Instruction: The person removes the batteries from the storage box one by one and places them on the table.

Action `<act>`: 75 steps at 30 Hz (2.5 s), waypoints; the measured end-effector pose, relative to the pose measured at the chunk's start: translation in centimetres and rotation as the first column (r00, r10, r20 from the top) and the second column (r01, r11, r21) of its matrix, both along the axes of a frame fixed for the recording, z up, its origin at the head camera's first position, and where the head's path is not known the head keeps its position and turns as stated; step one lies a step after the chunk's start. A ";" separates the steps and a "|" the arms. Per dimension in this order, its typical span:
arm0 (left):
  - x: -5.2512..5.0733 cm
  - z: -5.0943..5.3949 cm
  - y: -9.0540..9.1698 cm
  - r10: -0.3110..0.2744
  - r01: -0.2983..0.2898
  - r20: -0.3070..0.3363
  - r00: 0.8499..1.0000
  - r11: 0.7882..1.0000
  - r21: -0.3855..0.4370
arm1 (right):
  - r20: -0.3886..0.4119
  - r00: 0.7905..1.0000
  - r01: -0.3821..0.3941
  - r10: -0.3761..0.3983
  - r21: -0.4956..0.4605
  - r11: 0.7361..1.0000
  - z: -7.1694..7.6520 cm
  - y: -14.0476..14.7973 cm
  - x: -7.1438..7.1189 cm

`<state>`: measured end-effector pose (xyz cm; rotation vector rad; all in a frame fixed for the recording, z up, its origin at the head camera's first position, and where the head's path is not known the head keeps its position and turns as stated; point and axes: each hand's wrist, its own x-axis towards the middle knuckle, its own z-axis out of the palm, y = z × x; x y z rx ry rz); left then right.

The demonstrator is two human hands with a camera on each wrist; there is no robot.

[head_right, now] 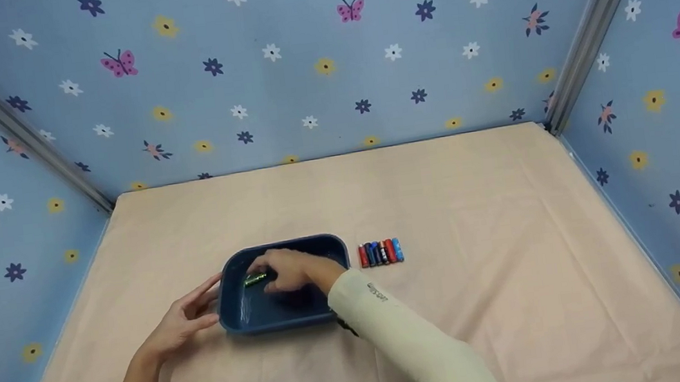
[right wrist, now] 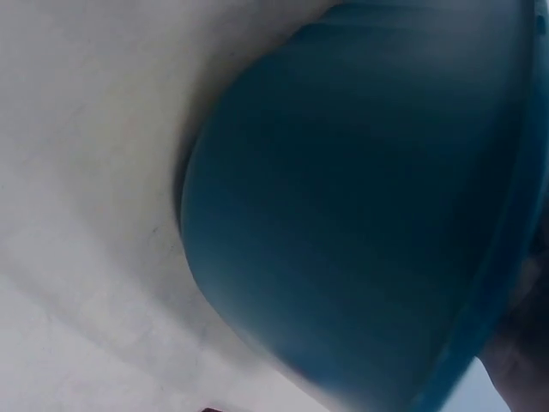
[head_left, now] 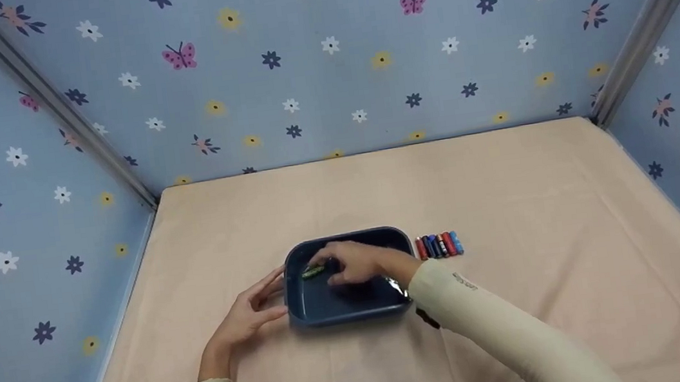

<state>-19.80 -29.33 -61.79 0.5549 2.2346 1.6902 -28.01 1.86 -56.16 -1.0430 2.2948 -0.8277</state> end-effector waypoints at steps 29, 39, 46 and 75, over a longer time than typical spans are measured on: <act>0.0 0.0 0.2 0.013 -0.013 0.013 1.000 1.000 -0.019 | -0.001 1.000 0.004 -0.004 0.080 0.997 -0.6 -2.0 0.4; 0.0 -0.2 0.0 -0.003 0.003 0.002 1.000 1.000 -0.004 | 0.124 0.991 -0.079 0.058 0.174 0.982 0.1 -2.5 -0.4; 0.2 -0.2 0.1 0.017 -0.017 0.019 1.000 0.999 -0.027 | 0.200 0.978 -0.084 0.063 0.098 0.992 -0.2 -2.5 -0.6; 0.2 0.1 0.1 0.025 -0.024 0.016 1.000 0.999 -0.038 | 0.102 0.994 0.038 -0.043 0.054 0.998 -2.5 -3.8 -0.5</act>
